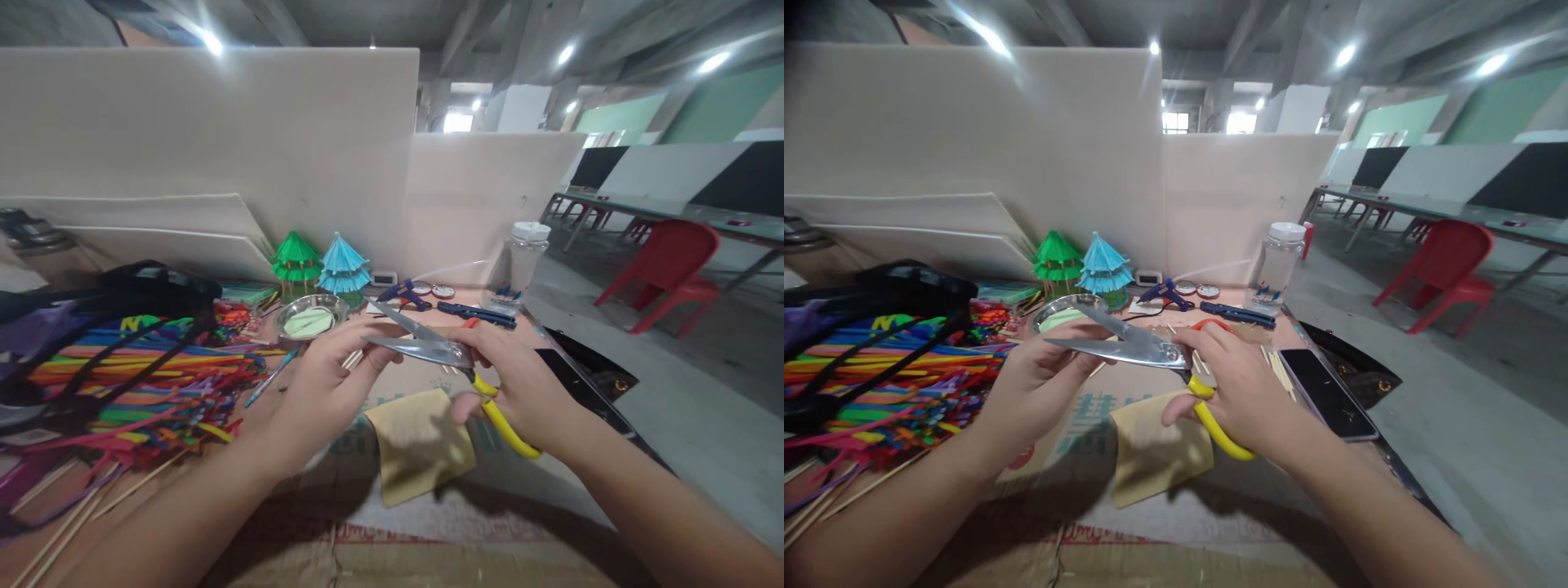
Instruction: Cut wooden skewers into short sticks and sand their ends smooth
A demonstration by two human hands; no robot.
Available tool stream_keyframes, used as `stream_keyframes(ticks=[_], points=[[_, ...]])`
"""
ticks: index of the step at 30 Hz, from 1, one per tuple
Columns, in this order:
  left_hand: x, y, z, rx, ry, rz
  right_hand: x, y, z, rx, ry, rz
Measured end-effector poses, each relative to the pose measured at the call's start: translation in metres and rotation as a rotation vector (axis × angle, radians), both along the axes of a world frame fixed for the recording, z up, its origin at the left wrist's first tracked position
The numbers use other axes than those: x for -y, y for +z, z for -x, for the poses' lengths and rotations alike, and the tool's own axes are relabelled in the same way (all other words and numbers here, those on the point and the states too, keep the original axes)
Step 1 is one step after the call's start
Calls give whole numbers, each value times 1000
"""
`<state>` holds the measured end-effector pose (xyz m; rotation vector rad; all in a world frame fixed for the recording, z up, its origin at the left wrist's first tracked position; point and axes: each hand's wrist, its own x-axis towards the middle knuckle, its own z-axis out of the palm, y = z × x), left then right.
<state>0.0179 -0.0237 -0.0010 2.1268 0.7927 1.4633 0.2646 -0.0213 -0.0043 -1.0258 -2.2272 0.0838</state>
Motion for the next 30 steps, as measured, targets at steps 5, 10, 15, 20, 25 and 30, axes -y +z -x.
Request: stream_keyframes(ticks=[5,10,15,20,25,30], points=[[1,2,1,-24,-1,-36,1,0,0,23,3,15],[3,5,0,-40,-12,-60,1,-2,-1,62,12,-60],[4,5,2,-65,-4,-67,4,-2,-3,83,26,-126],[5,4,3,-82,1,-29,5,-5,-4,84,-17,-160],[6,2,4,-43,27,57,1,-5,-2,-14,-86,-11],[9,3,4,19,53,196,-4,3,-5,-98,-83,65]])
